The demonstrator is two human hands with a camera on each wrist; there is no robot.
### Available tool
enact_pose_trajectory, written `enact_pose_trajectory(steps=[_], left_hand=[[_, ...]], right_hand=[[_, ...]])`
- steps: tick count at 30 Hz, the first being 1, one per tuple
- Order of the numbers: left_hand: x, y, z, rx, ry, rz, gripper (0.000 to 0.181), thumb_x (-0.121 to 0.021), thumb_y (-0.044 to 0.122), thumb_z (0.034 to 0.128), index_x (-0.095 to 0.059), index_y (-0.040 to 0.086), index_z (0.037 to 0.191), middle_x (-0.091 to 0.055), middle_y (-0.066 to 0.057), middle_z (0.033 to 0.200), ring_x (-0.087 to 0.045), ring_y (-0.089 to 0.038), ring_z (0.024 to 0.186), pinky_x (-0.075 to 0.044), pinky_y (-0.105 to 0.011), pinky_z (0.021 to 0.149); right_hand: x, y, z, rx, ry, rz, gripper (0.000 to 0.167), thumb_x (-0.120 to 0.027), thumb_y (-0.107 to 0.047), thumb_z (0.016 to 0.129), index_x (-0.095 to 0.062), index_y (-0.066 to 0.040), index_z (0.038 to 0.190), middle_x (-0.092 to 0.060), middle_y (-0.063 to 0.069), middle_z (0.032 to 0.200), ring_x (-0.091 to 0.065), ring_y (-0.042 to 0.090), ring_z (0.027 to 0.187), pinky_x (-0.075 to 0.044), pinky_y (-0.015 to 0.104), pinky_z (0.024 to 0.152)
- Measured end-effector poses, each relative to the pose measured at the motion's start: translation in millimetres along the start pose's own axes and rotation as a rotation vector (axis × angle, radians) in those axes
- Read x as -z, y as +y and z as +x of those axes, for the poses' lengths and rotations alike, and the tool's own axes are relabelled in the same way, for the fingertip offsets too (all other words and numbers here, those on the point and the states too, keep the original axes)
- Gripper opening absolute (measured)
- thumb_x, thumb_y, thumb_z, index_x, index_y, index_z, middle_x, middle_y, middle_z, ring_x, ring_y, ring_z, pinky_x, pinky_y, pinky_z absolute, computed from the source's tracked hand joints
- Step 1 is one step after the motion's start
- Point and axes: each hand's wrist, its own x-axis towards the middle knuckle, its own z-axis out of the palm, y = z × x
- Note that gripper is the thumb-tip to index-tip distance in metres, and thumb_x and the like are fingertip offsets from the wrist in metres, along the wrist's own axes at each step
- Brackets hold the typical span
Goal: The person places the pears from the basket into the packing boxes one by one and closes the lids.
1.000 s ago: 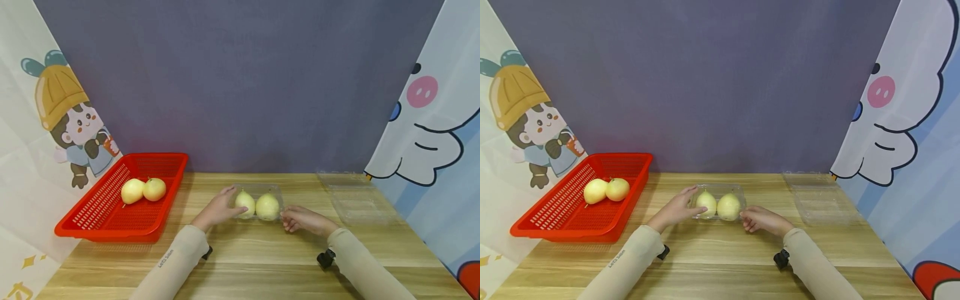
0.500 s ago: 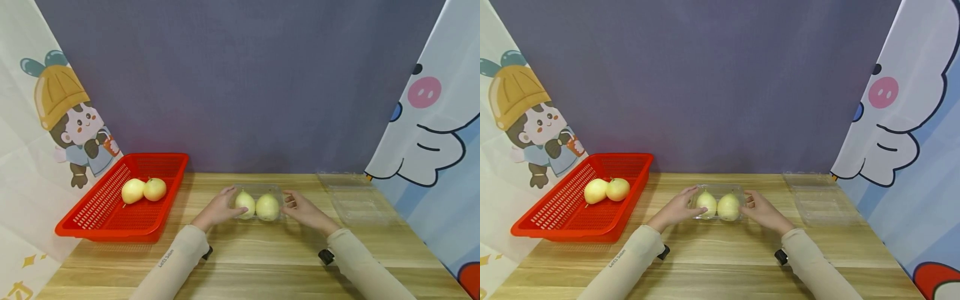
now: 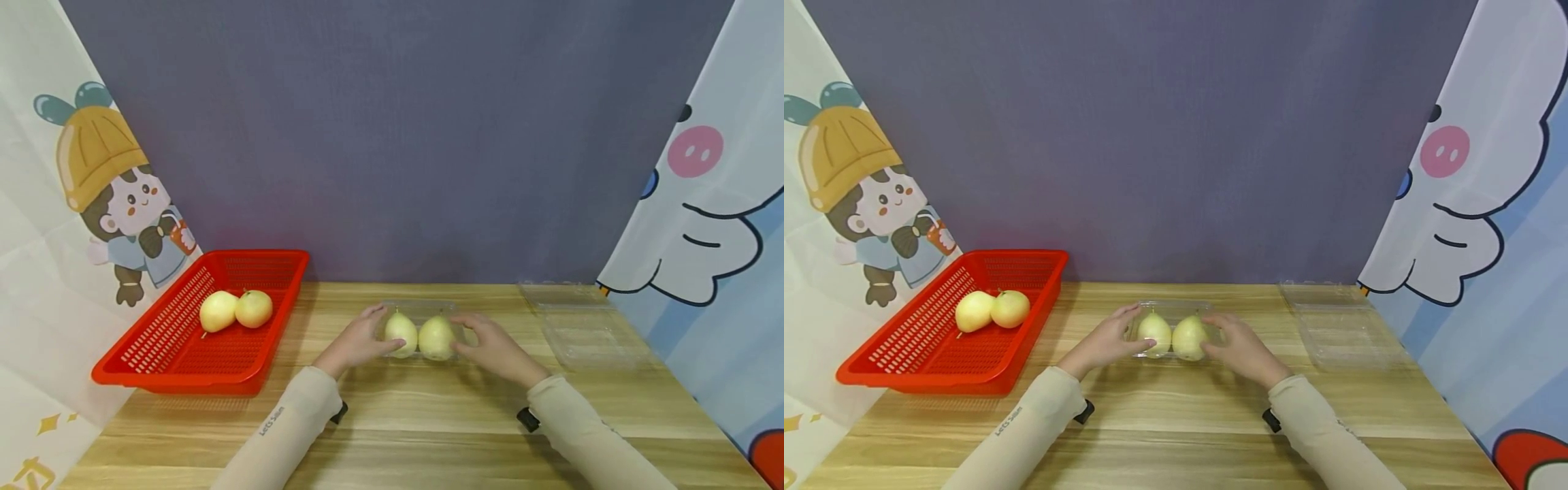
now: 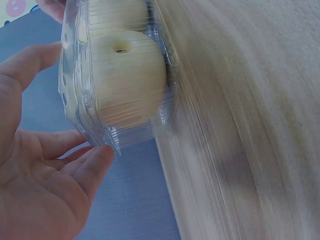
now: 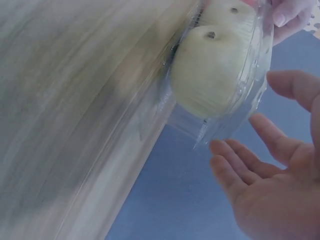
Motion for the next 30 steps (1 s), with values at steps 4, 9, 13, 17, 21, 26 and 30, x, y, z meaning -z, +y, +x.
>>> enact_pose_trajectory(steps=[4, 9, 13, 17, 21, 26, 30], left_hand=[[0.4, 0.5, -0.2, -0.001, 0.003, -0.003, 0.087, -0.072, 0.047, 0.09, -0.035, 0.001, 0.154, -0.025, -0.018, 0.162, -0.031, -0.039, 0.144, -0.03, -0.055, 0.114], [0.0, -0.4, 0.3, -0.01, 0.009, -0.005, 0.087, -0.074, 0.046, 0.0894, -0.036, 0.001, 0.154, -0.025, -0.018, 0.161, -0.031, -0.039, 0.143, -0.03, -0.055, 0.114], [0.1, -1.7, 1.1, -0.009, 0.007, -0.01, 0.087, -0.075, 0.044, 0.0887, -0.036, 0.001, 0.154, -0.026, -0.018, 0.161, -0.033, -0.039, 0.143, -0.031, -0.054, 0.114], [0.5, -3.1, 1.8, -0.021, 0.004, -0.017, 0.088, -0.076, 0.042, 0.0877, -0.036, -0.001, 0.153, -0.027, -0.019, 0.16, -0.034, -0.04, 0.142, -0.033, -0.054, 0.113], [1.7, -4.5, 0.8, -0.054, -0.006, -0.02, 0.088, -0.078, 0.037, 0.0876, -0.034, -0.001, 0.154, -0.026, -0.021, 0.16, -0.033, -0.041, 0.142, -0.031, -0.055, 0.113], [4.0, -7.5, -1.7, -0.068, -0.023, -0.02, 0.088, -0.077, 0.037, 0.089, -0.031, 0.001, 0.155, -0.022, -0.021, 0.162, -0.029, -0.042, 0.144, -0.029, -0.057, 0.114], [7.6, -11.8, -3.1, -0.073, -0.03, -0.011, 0.086, -0.076, 0.034, 0.0905, -0.03, 0.002, 0.156, -0.02, -0.021, 0.162, -0.027, -0.042, 0.145, -0.027, -0.058, 0.114]], right_hand=[[-4, -3, 0.2, 0.041, 0.019, -0.074, 0.049, -0.075, -0.016, 0.089, -0.061, 0.001, 0.133, -0.051, 0.026, 0.142, -0.045, 0.047, 0.131, -0.035, 0.064, 0.107], [-7, -5, 0.2, 0.068, 0.011, -0.121, 0.049, -0.077, -0.014, 0.088, -0.061, 0.0, 0.132, -0.049, 0.027, 0.143, -0.045, 0.047, 0.132, -0.036, 0.062, 0.107], [-7, -7, -0.3, 0.081, 0.005, -0.128, 0.047, -0.077, -0.011, 0.088, -0.062, 0.001, 0.131, -0.049, 0.028, 0.143, -0.048, 0.046, 0.13, -0.041, 0.058, 0.104], [-6, -10, -0.4, 0.082, -0.006, -0.12, 0.045, -0.076, -0.008, 0.088, -0.062, 0.002, 0.13, -0.047, 0.031, 0.143, -0.055, 0.045, 0.122, -0.052, 0.052, 0.095], [-7, -10, -0.9, 0.074, -0.011, -0.107, 0.045, -0.074, -0.007, 0.089, -0.061, 0.001, 0.131, -0.046, 0.031, 0.144, -0.057, 0.045, 0.118, -0.055, 0.048, 0.09], [-11, -10, 0.4, 0.085, 0.002, -0.089, 0.045, -0.074, -0.006, 0.089, -0.061, 0.001, 0.132, -0.045, 0.03, 0.145, -0.051, 0.046, 0.127, -0.055, 0.046, 0.091], [-15, -11, 4.0, 0.078, -0.006, -0.056, 0.047, -0.075, -0.008, 0.089, -0.061, -0.001, 0.133, -0.044, 0.028, 0.147, -0.049, 0.043, 0.13, -0.055, 0.043, 0.091]])
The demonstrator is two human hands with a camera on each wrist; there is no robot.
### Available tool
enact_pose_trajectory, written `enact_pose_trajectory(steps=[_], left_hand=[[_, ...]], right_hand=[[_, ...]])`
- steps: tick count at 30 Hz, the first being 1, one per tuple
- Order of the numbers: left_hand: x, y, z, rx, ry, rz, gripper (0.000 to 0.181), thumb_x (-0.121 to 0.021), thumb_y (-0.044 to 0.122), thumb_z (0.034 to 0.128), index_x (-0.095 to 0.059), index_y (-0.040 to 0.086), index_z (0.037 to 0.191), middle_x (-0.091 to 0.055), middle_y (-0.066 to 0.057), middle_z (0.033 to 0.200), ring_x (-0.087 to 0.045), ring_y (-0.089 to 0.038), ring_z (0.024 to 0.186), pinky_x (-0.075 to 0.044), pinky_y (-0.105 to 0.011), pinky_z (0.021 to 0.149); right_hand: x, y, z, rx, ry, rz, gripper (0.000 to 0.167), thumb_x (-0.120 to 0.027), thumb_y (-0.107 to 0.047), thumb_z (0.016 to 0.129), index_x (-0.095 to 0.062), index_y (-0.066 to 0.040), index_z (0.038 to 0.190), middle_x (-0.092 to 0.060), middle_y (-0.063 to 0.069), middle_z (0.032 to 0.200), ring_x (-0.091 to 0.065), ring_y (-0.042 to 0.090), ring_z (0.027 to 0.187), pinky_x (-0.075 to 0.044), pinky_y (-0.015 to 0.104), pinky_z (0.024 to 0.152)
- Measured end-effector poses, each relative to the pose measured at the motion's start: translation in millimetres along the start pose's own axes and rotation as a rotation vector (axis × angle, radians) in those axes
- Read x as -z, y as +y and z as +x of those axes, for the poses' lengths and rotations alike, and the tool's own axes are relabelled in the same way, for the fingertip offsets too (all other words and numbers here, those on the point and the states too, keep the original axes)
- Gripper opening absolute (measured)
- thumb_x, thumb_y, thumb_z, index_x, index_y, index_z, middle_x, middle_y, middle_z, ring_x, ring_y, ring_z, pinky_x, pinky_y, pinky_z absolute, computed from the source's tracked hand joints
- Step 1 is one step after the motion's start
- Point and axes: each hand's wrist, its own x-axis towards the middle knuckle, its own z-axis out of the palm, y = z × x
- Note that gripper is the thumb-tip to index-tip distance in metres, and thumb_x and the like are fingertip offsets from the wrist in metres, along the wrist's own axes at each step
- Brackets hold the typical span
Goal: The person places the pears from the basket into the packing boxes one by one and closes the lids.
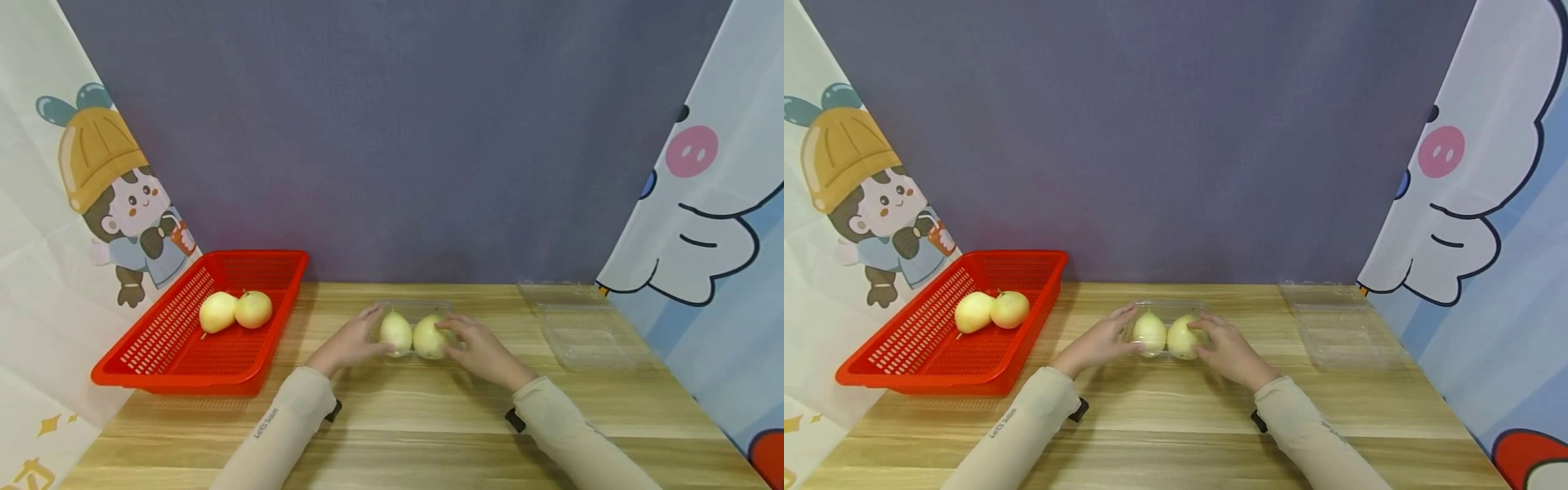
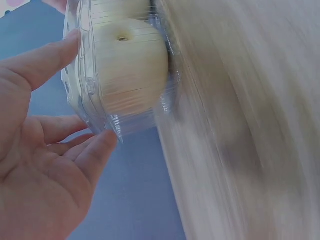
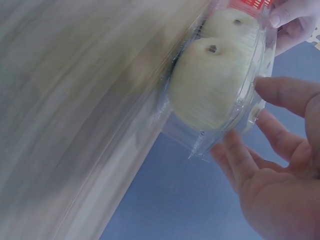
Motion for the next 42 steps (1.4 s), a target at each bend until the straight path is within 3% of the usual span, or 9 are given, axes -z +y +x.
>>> enact_pose_trajectory(steps=[9, 15, 18, 27, 33, 42], left_hand=[[11.1, -9.1, -1.1, 0.009, 0.002, 0.079, 0.079, -0.074, 0.023, 0.0928, -0.032, -0.002, 0.154, -0.021, -0.024, 0.161, -0.03, -0.043, 0.143, -0.028, -0.056, 0.115], [17.4, -11.0, -3.6, 0.022, 0.01, 0.108, 0.075, -0.07, 0.019, 0.0959, -0.029, -0.005, 0.154, -0.02, -0.025, 0.161, -0.027, -0.041, 0.145, -0.026, -0.053, 0.117], [20.0, -10.8, -3.9, 0.044, 0.015, 0.139, 0.074, -0.068, 0.019, 0.0969, -0.028, -0.002, 0.156, -0.02, -0.024, 0.161, -0.028, -0.041, 0.145, -0.027, -0.051, 0.116], [28.0, -11.2, -11.1, 0.165, 0.007, 0.2, 0.072, -0.065, 0.018, 0.0982, -0.028, -0.01, 0.152, -0.019, -0.025, 0.161, -0.025, -0.04, 0.146, -0.024, -0.05, 0.118], [34.5, -11.7, -13.2, 0.152, 0.026, 0.207, 0.065, -0.065, 0.008, 0.096, -0.032, -0.017, 0.147, -0.025, -0.032, 0.156, -0.027, -0.044, 0.144, -0.024, -0.052, 0.118], [41.1, -11.2, -15.9, 0.163, 0.002, 0.23, 0.062, -0.06, 0.0, 0.0935, -0.032, -0.02, 0.145, -0.025, -0.036, 0.155, -0.026, -0.047, 0.143, -0.022, -0.053, 0.118]], right_hand=[[-11, -4, 16.9, 0.041, 0.016, 0.03, 0.044, -0.077, -0.006, 0.087, -0.064, -0.001, 0.129, -0.05, 0.027, 0.141, -0.057, 0.04, 0.12, -0.057, 0.038, 0.088], [-19, -6, 29.0, 0.043, 0.002, 0.05, 0.043, -0.076, -0.008, 0.088, -0.064, -0.001, 0.129, -0.05, 0.024, 0.143, -0.05, 0.039, 0.129, -0.055, 0.038, 0.091], [-22, -7, 34.7, 0.054, 0.0, 0.047, 0.043, -0.076, -0.009, 0.089, -0.063, -0.002, 0.13, -0.049, 0.025, 0.144, -0.052, 0.039, 0.128, -0.056, 0.037, 0.091], [-32, -15, 48.9, 0.066, -0.018, 0.036, 0.042, -0.075, -0.011, 0.09, -0.063, -0.003, 0.13, -0.048, 0.024, 0.145, -0.064, 0.035, 0.11, -0.057, 0.036, 0.087], [-36, -19, 57.0, 0.048, -0.025, 0.037, 0.042, -0.075, -0.011, 0.09, -0.064, -0.004, 0.129, -0.047, 0.025, 0.146, -0.068, 0.032, 0.099, -0.057, 0.041, 0.088], [-42, -24, 60.9, 0.0, -0.03, 0.051, 0.042, -0.075, -0.014, 0.091, -0.064, -0.007, 0.131, -0.044, 0.021, 0.15, -0.061, 0.02, 0.093, -0.055, 0.037, 0.084]])
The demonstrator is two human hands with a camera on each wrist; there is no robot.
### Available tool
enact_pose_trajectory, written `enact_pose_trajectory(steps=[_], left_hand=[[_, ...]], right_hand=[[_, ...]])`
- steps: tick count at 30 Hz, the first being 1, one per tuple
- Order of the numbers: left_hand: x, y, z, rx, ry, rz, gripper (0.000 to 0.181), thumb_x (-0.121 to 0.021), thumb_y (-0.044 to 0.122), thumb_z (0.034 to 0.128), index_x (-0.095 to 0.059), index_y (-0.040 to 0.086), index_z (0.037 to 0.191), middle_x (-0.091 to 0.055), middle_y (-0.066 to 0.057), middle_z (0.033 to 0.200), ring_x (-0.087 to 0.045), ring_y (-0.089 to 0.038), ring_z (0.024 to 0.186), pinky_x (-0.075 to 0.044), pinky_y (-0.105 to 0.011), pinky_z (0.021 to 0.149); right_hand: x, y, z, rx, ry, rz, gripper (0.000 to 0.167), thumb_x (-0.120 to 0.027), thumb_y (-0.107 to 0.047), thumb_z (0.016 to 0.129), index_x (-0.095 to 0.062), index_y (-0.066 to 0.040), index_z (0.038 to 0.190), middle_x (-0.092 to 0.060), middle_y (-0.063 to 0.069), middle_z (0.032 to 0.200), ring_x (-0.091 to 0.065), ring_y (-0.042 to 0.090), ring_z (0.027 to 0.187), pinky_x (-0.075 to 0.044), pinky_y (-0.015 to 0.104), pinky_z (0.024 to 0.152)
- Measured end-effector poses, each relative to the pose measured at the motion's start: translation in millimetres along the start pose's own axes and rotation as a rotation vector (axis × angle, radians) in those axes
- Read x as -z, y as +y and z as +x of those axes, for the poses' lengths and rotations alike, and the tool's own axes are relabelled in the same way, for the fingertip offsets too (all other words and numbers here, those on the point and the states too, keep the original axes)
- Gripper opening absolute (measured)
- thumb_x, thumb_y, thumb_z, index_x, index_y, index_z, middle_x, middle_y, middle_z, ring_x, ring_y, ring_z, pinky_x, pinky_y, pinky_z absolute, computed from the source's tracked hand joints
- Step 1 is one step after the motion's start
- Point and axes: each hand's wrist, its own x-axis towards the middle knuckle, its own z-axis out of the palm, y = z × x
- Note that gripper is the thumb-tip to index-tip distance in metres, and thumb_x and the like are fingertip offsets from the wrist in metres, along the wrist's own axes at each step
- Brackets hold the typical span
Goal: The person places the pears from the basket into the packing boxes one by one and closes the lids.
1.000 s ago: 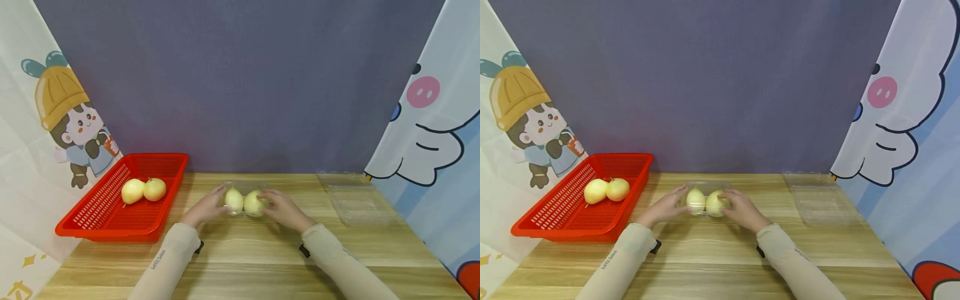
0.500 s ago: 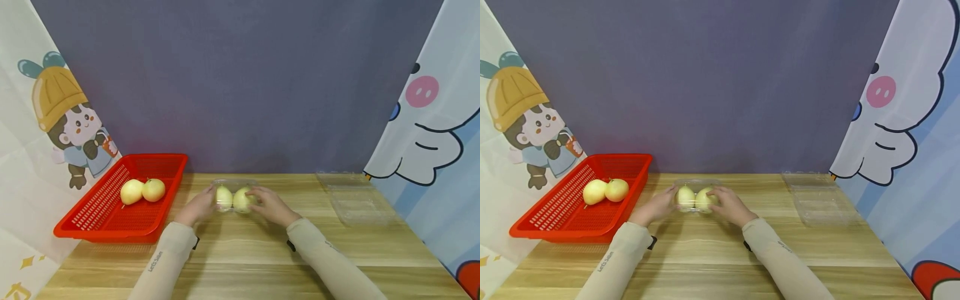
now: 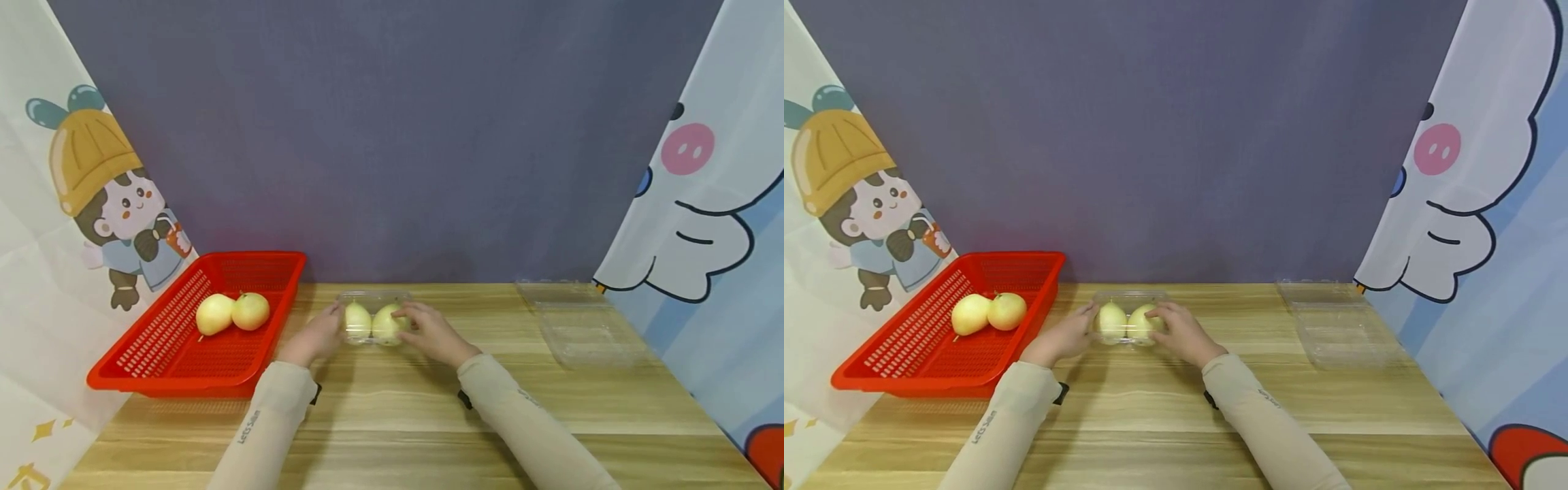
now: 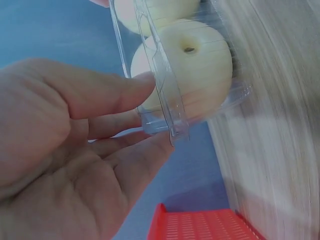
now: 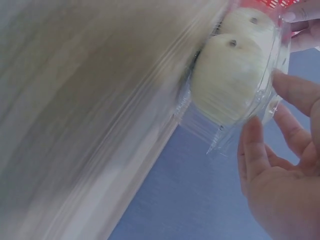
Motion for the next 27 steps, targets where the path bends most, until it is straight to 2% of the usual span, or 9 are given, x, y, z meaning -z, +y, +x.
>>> enact_pose_trajectory(steps=[6, 10, 14, 17, 19, 22, 27], left_hand=[[0.6, -2.3, 0.4, 0.027, 0.009, 0.023, 0.06, -0.055, -0.003, 0.0939, -0.029, -0.021, 0.145, -0.023, -0.036, 0.155, -0.024, -0.047, 0.144, -0.021, -0.053, 0.118], [-2.1, -4.8, 3.7, 0.066, 0.026, 0.047, 0.055, -0.043, -0.007, 0.096, -0.027, -0.02, 0.146, -0.023, -0.035, 0.156, -0.023, -0.045, 0.145, -0.02, -0.052, 0.118], [-6.7, -8.3, 6.9, 0.072, 0.07, 0.116, 0.049, -0.036, -0.012, 0.0959, -0.03, -0.022, 0.144, -0.029, -0.036, 0.153, -0.029, -0.046, 0.142, -0.026, -0.052, 0.117], [-10.2, -11.7, 9.2, 0.041, 0.139, 0.174, 0.047, -0.041, -0.015, 0.0931, -0.035, -0.025, 0.139, -0.035, -0.039, 0.147, -0.037, -0.048, 0.137, -0.033, -0.052, 0.113], [-11.8, -13.5, 10.5, 0.038, 0.172, 0.179, 0.048, -0.044, -0.015, 0.0919, -0.036, -0.026, 0.138, -0.036, -0.041, 0.145, -0.039, -0.049, 0.135, -0.035, -0.052, 0.111], [-12.6, -15.2, 12.2, 0.077, 0.192, 0.143, 0.052, -0.047, -0.015, 0.09, -0.034, -0.025, 0.14, -0.033, -0.041, 0.147, -0.04, -0.052, 0.132, -0.037, -0.054, 0.109], [-12.3, -19.1, 18.0, 0.151, 0.212, 0.083, 0.06, -0.052, -0.015, 0.0868, -0.03, -0.024, 0.142, -0.03, -0.041, 0.148, -0.038, -0.057, 0.131, -0.035, -0.058, 0.11]], right_hand=[[-5, -2, 4.8, -0.011, 0.001, -0.007, 0.043, -0.074, -0.016, 0.092, -0.062, -0.009, 0.134, -0.042, 0.02, 0.153, -0.06, 0.018, 0.096, -0.053, 0.038, 0.088], [-10, -2, 11.4, 0.003, 0.01, -0.011, 0.043, -0.074, -0.016, 0.092, -0.063, -0.009, 0.133, -0.04, 0.02, 0.154, -0.06, 0.02, 0.098, -0.052, 0.039, 0.09], [-17, -1, 18.4, 0.028, 0.012, -0.032, 0.042, -0.073, -0.015, 0.093, -0.062, -0.007, 0.133, -0.041, 0.023, 0.152, -0.059, 0.021, 0.095, -0.052, 0.039, 0.088], [-21, -2, 22.1, 0.032, 0.024, -0.026, 0.041, -0.072, -0.013, 0.093, -0.062, -0.005, 0.132, -0.042, 0.026, 0.15, -0.059, 0.023, 0.096, -0.052, 0.042, 0.091], [-22, -3, 24.7, 0.029, 0.038, -0.011, 0.041, -0.072, -0.013, 0.093, -0.062, -0.004, 0.132, -0.043, 0.026, 0.149, -0.06, 0.027, 0.104, -0.05, 0.045, 0.096], [-25, -5, 29.5, 0.033, 0.053, 0.008, 0.04, -0.072, -0.011, 0.093, -0.062, -0.003, 0.131, -0.043, 0.027, 0.148, -0.059, 0.033, 0.113, -0.047, 0.048, 0.102], [-31, -6, 39.8, 0.015, 0.056, 0.016, 0.04, -0.07, -0.013, 0.095, -0.061, -0.005, 0.133, -0.042, 0.025, 0.15, -0.047, 0.039, 0.131, -0.038, 0.051, 0.111]])
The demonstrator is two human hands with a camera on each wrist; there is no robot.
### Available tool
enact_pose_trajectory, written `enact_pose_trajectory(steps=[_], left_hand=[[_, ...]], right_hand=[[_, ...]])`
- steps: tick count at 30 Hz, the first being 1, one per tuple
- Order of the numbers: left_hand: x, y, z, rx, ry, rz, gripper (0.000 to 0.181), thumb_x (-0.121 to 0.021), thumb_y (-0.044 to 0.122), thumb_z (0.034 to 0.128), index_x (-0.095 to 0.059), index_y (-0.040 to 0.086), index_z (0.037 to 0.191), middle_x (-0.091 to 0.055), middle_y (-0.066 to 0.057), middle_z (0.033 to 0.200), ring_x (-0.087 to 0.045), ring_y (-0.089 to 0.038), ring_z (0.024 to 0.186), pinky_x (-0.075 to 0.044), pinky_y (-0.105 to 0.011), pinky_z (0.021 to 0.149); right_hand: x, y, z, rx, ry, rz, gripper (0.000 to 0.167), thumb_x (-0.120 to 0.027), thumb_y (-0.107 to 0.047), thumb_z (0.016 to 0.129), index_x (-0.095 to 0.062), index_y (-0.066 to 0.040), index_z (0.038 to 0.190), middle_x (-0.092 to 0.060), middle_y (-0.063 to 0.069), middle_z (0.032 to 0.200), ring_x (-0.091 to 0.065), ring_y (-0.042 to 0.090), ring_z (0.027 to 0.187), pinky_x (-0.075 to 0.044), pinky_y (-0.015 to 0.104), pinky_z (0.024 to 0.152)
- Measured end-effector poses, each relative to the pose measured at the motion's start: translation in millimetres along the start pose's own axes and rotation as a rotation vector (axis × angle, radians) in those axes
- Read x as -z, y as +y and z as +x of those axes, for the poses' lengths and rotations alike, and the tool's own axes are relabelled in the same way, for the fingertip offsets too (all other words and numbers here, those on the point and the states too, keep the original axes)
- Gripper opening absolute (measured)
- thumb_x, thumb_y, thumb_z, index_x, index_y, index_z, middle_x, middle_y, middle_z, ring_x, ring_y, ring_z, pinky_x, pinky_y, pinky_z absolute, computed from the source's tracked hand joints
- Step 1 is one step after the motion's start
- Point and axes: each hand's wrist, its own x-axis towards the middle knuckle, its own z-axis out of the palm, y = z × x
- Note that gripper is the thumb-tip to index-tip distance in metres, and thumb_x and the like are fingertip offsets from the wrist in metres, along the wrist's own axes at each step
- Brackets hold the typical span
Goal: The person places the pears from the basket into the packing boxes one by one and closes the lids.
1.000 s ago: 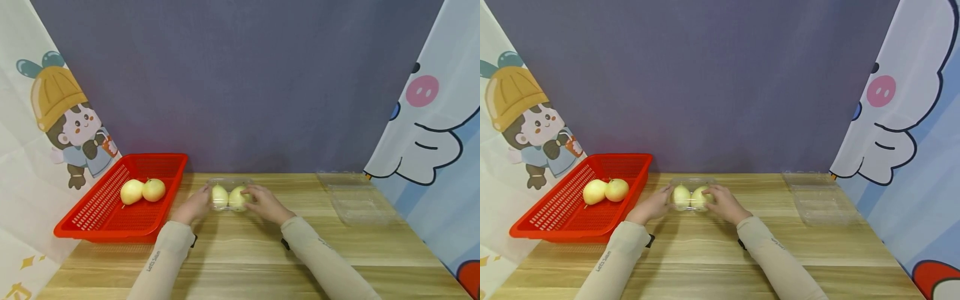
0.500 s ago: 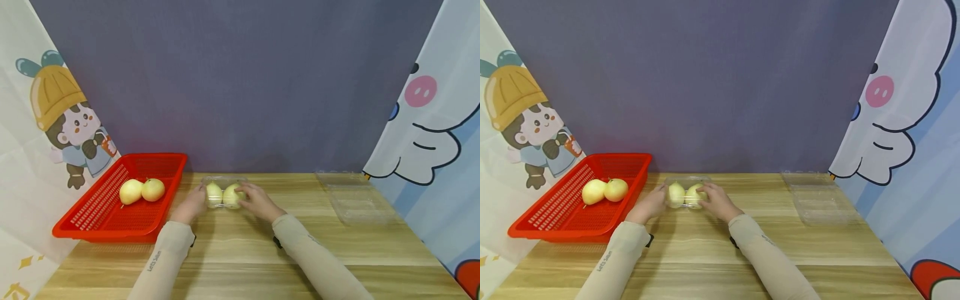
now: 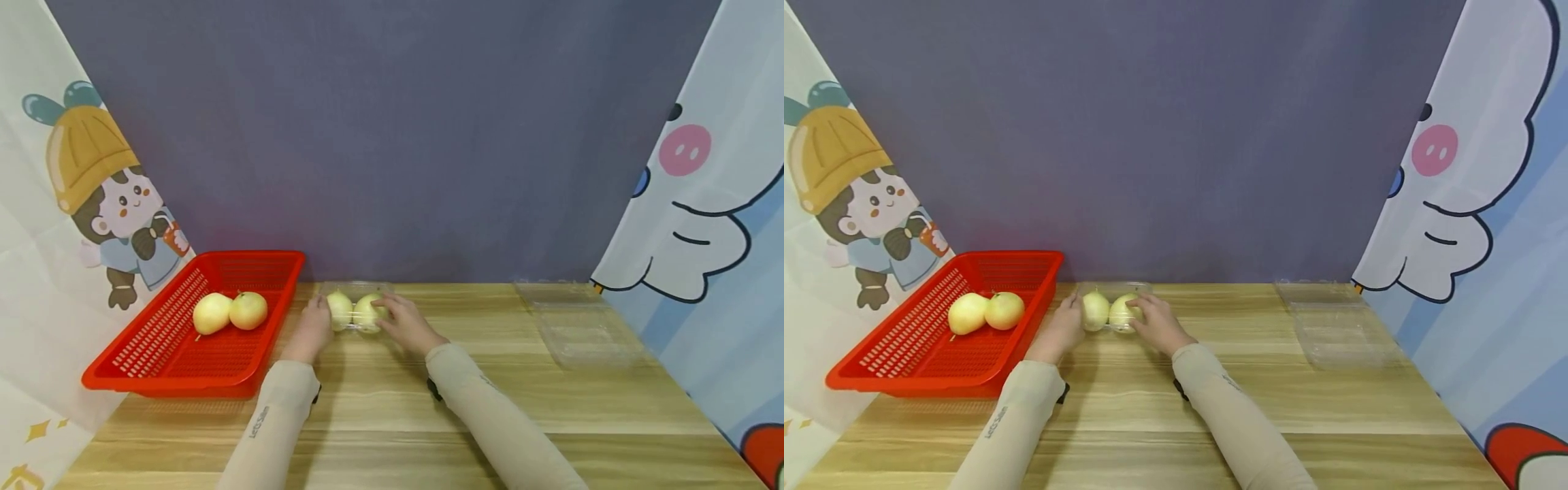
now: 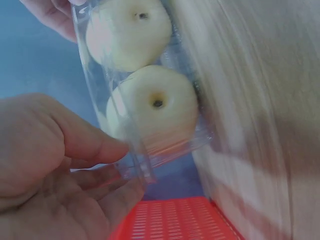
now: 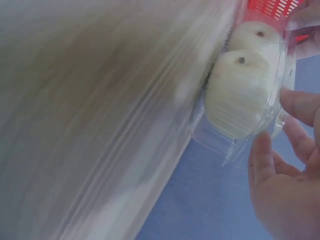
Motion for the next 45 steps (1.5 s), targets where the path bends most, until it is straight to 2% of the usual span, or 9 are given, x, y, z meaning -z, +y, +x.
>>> enact_pose_trajectory(steps=[3, 9, 17, 25, 36, 45], left_hand=[[-1.6, -2.2, 4.8, 0.027, 0.007, -0.019, 0.062, -0.051, -0.015, 0.0877, -0.027, -0.024, 0.144, -0.028, -0.04, 0.149, -0.034, -0.057, 0.133, -0.031, -0.058, 0.113], [-5.0, -7.0, 13.7, 0.038, 0.015, -0.032, 0.061, -0.045, -0.014, 0.0902, -0.023, -0.023, 0.146, -0.022, -0.039, 0.153, -0.029, -0.056, 0.136, -0.025, -0.056, 0.116], [-3.9, -13.4, 24.2, 0.056, 0.005, -0.002, 0.065, -0.05, -0.01, 0.0894, -0.022, -0.023, 0.146, -0.02, -0.04, 0.154, -0.026, -0.056, 0.138, -0.026, -0.057, 0.115], [-4.4, -16.4, 30.3, 0.041, 0.028, 0.023, 0.062, -0.052, -0.008, 0.0893, -0.027, -0.024, 0.143, -0.025, -0.041, 0.15, -0.032, -0.057, 0.134, -0.03, -0.057, 0.113], [-4.9, -19.8, 38.9, 0.051, 0.018, -0.009, 0.065, -0.052, -0.008, 0.089, -0.025, -0.022, 0.146, -0.022, -0.04, 0.152, -0.028, -0.056, 0.137, -0.027, -0.055, 0.116], [-6.6, -18.7, 41.7, 0.052, 0.047, -0.014, 0.066, -0.056, -0.007, 0.088, -0.027, -0.023, 0.145, -0.025, -0.041, 0.151, -0.031, -0.056, 0.136, -0.028, -0.054, 0.115]], right_hand=[[-4, -1, 5.3, -0.042, -0.008, 0.016, 0.041, -0.069, -0.014, 0.096, -0.06, -0.006, 0.135, -0.039, 0.023, 0.153, -0.038, 0.041, 0.138, -0.03, 0.055, 0.114], [-8, 1, 16.3, -0.095, -0.003, 0.029, 0.042, -0.069, -0.013, 0.096, -0.06, -0.008, 0.136, -0.037, 0.02, 0.155, -0.032, 0.041, 0.143, -0.023, 0.056, 0.116], [-14, -2, 29.7, -0.107, 0.006, 0.005, 0.041, -0.067, -0.011, 0.096, -0.059, -0.006, 0.136, -0.039, 0.02, 0.154, -0.034, 0.04, 0.142, -0.023, 0.055, 0.117], [-19, 0, 38.6, -0.131, 0.001, -0.019, 0.042, -0.064, -0.01, 0.098, -0.057, -0.007, 0.139, -0.036, 0.019, 0.156, -0.032, 0.035, 0.144, -0.02, 0.056, 0.118], [-23, 2, 42.3, -0.181, 0.027, 0.028, 0.043, -0.062, -0.006, 0.098, -0.056, -0.009, 0.141, -0.033, 0.017, 0.158, -0.028, 0.038, 0.145, -0.019, 0.057, 0.118], [-24, 4, 41.6, -0.165, 0.054, 0.014, 0.042, -0.062, -0.005, 0.098, -0.057, -0.009, 0.14, -0.035, 0.018, 0.157, -0.03, 0.04, 0.144, -0.021, 0.057, 0.117]])
